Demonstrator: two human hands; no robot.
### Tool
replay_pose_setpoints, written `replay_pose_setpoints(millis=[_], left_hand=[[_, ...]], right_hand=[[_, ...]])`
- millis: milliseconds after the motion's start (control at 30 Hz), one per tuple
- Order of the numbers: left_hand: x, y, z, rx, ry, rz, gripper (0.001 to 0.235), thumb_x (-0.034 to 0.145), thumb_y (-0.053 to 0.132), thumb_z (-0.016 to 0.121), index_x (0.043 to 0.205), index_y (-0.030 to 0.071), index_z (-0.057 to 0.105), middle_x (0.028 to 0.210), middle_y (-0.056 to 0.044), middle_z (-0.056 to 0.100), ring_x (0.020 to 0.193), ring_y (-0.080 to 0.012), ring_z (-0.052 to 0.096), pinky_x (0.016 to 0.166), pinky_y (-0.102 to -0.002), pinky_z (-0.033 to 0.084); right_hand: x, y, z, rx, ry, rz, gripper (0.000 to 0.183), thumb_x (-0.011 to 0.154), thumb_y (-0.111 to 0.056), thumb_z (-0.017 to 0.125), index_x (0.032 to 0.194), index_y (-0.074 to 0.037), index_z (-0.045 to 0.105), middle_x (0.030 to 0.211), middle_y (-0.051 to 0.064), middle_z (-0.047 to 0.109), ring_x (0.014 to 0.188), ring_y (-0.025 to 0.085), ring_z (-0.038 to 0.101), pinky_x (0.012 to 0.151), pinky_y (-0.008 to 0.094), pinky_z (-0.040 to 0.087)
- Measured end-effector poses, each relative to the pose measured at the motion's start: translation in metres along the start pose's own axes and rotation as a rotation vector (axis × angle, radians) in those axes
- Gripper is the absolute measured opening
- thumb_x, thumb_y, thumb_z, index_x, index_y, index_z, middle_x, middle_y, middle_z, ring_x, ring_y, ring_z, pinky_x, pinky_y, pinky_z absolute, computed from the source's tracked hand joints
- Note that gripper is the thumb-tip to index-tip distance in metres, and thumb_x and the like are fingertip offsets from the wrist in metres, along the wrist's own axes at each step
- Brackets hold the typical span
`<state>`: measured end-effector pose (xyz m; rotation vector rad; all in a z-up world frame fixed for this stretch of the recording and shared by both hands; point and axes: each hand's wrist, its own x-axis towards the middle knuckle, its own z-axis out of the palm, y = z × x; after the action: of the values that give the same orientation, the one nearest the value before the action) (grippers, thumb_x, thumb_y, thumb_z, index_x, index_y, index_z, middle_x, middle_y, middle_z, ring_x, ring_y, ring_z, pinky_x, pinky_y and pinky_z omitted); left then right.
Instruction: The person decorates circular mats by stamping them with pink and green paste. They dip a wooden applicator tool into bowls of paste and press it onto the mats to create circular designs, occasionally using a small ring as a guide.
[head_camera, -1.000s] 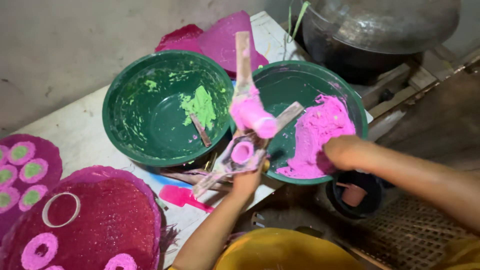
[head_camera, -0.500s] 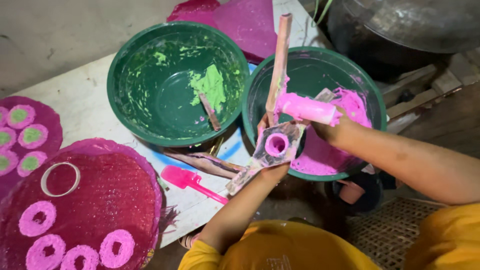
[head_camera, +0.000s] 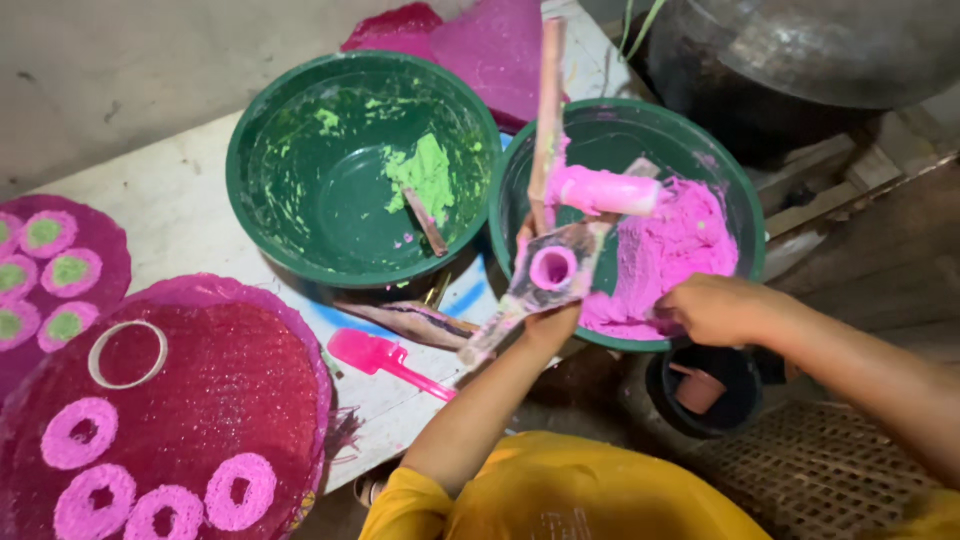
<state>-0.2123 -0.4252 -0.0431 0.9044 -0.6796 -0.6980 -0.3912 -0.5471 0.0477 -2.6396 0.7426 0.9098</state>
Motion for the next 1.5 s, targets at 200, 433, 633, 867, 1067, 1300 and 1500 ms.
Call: replay_pose_setpoints(millis=[200,433,633,867,1067,1300,1500], left_hand=[[0.038,0.069,-0.071,0.511,0.083,0.112,0.069,0.083,0.028,0.071,0.145,0.014,0.045,0.129,-0.012,0.06,0.111,-0.0281,0.062,0.09,-0.037,0.054],[0.026,0.167,-0.1,1.073,0.044,0.362,0.071,0.08,0.034,0.072,0.144,0.015,0.048,0.131,-0.012,0.06,0.113,-0.0299,0.061,0.089,-0.037,0.054],[-0.032,0.206,-0.157,1.497,-0.082,0.22,0.074,0.077,0.04,0.073,0.143,0.017,0.05,0.133,-0.011,0.06,0.114,-0.0316,0.061,0.088,-0.038,0.053],[-0.086,0.225,-0.219,1.473,0.125,-0.08,0.064,0.092,0.04,0.067,0.149,0.016,0.049,0.132,-0.012,0.06,0.118,-0.0274,0.061,0.1,-0.035,0.051],[-0.147,0.281,-0.279,1.052,0.424,-0.196,0.042,0.087,0.029,0.073,0.127,0.018,0.069,0.12,-0.003,0.075,0.104,-0.0157,0.072,0.092,-0.03,0.058],[-0.17,0.305,-0.353,0.897,0.267,-0.07,0.061,0.085,0.025,0.078,0.138,0.008,0.054,0.122,-0.004,0.069,0.108,-0.0158,0.068,0.098,-0.03,0.056],[-0.185,0.303,-0.347,0.962,0.257,-0.106,0.052,0.085,0.024,0.077,0.132,0.01,0.06,0.124,-0.008,0.07,0.108,-0.0193,0.068,0.095,-0.034,0.058]], right_hand=[[-0.039,0.039,-0.021,0.363,0.251,-0.287,0.041,0.087,-0.017,0.066,0.127,-0.017,0.074,0.11,0.011,0.08,0.093,0.025,0.079,0.081,0.037,0.059],[-0.051,0.026,-0.121,0.501,0.067,-0.064,0.044,0.096,-0.028,0.068,0.14,-0.026,0.065,0.054,0.012,0.052,0.048,0.02,0.046,0.049,0.038,0.039],[-0.006,-0.104,-0.183,0.073,0.326,-0.41,0.031,0.09,-0.034,0.068,0.12,-0.032,0.076,0.073,0.0,0.072,0.059,0.018,0.065,0.051,0.035,0.051],[-0.003,-0.329,-0.133,-0.708,0.677,-0.836,0.028,0.093,-0.023,0.056,0.119,-0.019,0.065,0.088,0.004,0.065,0.072,0.024,0.069,0.057,0.041,0.056],[-0.03,-0.351,-0.152,-0.698,0.607,-0.83,0.047,0.078,-0.02,0.062,0.125,-0.021,0.06,0.094,-0.001,0.063,0.081,0.021,0.069,0.063,0.034,0.057],[-0.031,-0.417,-0.202,-0.809,0.725,-0.968,0.055,0.079,-0.025,0.063,0.134,-0.025,0.064,0.085,-0.004,0.062,0.079,0.016,0.067,0.063,0.033,0.055],[-0.01,-0.515,-0.133,-1.082,0.626,-1.095,0.026,0.09,-0.019,0.057,0.113,-0.007,0.065,0.096,0.007,0.066,0.079,0.026,0.068,0.058,0.034,0.054]])
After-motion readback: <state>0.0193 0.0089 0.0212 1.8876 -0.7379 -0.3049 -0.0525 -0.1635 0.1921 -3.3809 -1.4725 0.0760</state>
